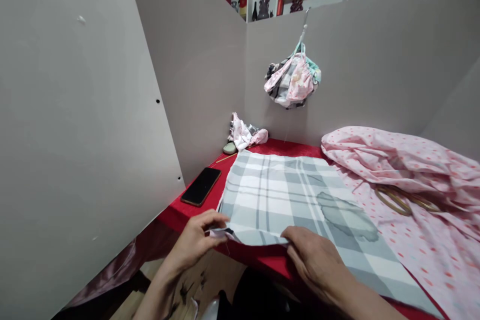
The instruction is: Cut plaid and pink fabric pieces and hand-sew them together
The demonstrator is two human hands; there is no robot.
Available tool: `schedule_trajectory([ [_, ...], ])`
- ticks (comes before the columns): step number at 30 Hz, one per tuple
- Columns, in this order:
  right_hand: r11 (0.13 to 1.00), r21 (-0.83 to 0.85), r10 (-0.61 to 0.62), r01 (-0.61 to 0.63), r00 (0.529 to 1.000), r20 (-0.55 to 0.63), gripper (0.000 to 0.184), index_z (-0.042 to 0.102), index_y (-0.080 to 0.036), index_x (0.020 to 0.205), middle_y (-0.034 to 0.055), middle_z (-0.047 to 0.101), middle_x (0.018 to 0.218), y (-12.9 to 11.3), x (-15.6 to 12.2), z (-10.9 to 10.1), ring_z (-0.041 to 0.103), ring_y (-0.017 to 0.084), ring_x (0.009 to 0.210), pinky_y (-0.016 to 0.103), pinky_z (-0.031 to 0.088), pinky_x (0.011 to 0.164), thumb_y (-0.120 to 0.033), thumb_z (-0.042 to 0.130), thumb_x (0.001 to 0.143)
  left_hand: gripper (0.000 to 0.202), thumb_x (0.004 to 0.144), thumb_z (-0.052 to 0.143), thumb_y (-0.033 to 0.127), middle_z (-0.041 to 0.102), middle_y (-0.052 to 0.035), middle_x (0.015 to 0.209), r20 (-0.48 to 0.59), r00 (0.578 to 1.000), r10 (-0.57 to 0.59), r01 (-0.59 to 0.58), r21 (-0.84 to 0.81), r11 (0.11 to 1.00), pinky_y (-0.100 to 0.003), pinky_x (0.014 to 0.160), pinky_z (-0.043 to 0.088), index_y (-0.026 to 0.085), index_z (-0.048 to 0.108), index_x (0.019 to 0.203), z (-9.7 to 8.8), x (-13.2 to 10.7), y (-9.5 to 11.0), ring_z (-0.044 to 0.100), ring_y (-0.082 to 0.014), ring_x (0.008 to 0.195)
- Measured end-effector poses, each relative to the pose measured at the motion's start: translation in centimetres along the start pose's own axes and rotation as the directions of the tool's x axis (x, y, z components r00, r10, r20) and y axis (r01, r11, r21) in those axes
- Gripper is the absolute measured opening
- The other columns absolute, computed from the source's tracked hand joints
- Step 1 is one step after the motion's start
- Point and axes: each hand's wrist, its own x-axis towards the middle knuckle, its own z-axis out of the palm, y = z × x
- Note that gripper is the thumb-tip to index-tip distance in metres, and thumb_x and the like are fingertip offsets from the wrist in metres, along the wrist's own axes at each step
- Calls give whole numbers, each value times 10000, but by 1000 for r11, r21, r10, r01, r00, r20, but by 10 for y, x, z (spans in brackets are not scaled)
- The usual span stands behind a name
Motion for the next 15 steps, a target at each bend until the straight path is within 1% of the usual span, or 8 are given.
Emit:
schedule_trajectory([
  [1,999,14,-49,49,999,3,272,600,-175,928,83,632,918,1,-3,-1,578,232,864,340,401,738,-114,356,825,138,702,692,168,630,-33,827,41,997,64,-66,58,996,-268,724,461,172,692,840,0,-4,-1,600,-152,782],
  [2,995,45,-95,94,995,10,257,604,-179,933,79,626,929,1,-6,-4,572,228,864,340,403,741,-128,379,820,74,737,648,150,629,-38,824,68,990,122,-128,94,987,-271,725,456,171,693,791,1,-8,-2,597,-151,785],
  [4,977,171,-131,125,991,23,205,612,-195,933,63,627,921,1,-7,-11,571,212,840,328,411,738,-216,431,839,137,758,572,87,631,-44,860,74,975,212,-220,138,966,-277,735,453,175,675,776,2,-15,-5,593,-152,809],
  [6,936,348,-79,60,996,41,217,617,-200,879,43,639,855,-1,2,-19,577,187,790,298,421,713,-332,444,865,225,726,510,9,630,-47,908,48,955,292,-295,201,934,-294,775,446,177,642,797,6,-18,-5,578,-161,868],
  [9,807,585,35,-83,995,93,328,578,-173,729,40,624,730,-7,37,-24,568,150,665,254,434,614,-417,419,878,307,643,444,-58,607,-49,895,71,911,406,-407,311,859,-325,817,430,170,578,800,21,-17,3,533,-182,920],
  [11,697,692,117,-186,982,146,326,549,-162,724,44,608,704,-15,71,-21,551,138,588,243,432,525,-459,480,839,305,603,434,-59,583,-50,857,153,890,429,-453,388,803,-323,781,431,167,534,782,35,-14,9,510,-189,891],
  [13,654,717,160,-241,971,180,362,541,-161,795,45,599,711,-26,105,-14,553,145,554,242,417,448,-523,540,787,263,607,440,-43,560,-48,828,243,881,405,-472,477,741,-311,728,430,169,499,752,49,-11,13,495,-188,843],
  [15,639,720,180,-270,963,201,444,530,-165,820,23,572,660,-36,133,-8,536,145,512,238,390,404,-594,592,723,219,646,447,-20,550,-50,825,299,878,372,-478,565,672,-310,713,429,168,493,749,60,-8,12,488,-187,826],
])
